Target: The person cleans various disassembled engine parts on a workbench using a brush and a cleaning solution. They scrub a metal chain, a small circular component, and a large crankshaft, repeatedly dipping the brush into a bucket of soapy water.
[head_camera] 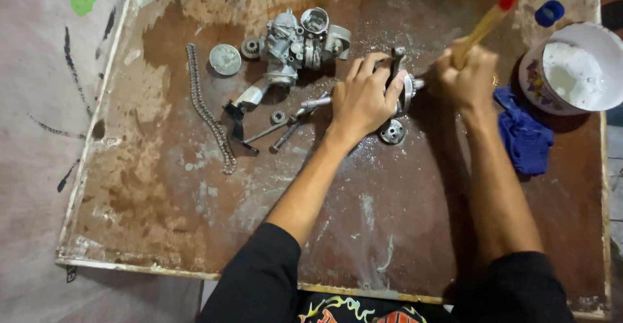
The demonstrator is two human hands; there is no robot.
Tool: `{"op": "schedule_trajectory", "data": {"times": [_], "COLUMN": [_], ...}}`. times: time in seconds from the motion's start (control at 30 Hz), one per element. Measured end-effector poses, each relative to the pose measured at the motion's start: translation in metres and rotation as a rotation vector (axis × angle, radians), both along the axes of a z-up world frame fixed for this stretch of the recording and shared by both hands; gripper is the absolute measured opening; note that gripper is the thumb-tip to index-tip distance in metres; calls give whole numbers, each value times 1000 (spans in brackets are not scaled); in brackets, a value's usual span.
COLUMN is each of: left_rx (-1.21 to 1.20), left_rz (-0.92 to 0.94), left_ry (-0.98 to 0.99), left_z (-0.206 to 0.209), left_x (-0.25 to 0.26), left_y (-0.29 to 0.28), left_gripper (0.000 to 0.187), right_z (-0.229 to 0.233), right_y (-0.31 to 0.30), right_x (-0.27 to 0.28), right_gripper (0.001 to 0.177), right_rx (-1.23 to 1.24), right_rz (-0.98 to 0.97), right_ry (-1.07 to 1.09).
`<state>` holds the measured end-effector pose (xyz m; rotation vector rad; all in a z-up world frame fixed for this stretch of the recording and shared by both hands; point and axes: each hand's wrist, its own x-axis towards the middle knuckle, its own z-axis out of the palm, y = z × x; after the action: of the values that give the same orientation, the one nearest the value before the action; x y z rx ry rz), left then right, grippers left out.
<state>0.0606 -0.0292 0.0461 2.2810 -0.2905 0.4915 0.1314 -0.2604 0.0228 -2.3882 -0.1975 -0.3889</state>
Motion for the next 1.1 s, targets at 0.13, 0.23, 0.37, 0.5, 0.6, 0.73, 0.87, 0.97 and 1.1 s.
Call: {"op": "schedule_trajectory", "data": {"times": [0.13,0.23,0.37,0.5,0.6,0.73,0.87,0.97,1.1], "left_rx": [10,19,49,26,14,-17,-14,23,100], "left_rz": [9,-13,11,58,81,99,91,31,-61], "left_ry": [-33,-55,-39,60,61,87,130,160,195], "left_z": [0,-4,-2,4,8,6,10,20,8], "left_x": [-3,-7,-14,-27,-38,-39,-41,-45,-32], "left_y": [1,-1,-6,-12,-12,-11,-13,-5,1], "left_gripper": [38,39,41,43,45,44,51,72,103], "right_z": [16,11,-11,15,8,8,28,-3,1], "right_y": [6,26,-3,-14,14,23,25,29,16], "right_x": [-7,-21,-8,-10,-28,-43,-53,-45,-31], "right_gripper": [14,13,16,11,11,10,9,9,17], "right_rx": [-76,54,-172,7,129,89,79,120,-19], "right_rz": [44,137,135,70,147,218,117,207,134], "right_ry": [-401,-472,-208,-328,-352,-333,-404,-391,-220]}}
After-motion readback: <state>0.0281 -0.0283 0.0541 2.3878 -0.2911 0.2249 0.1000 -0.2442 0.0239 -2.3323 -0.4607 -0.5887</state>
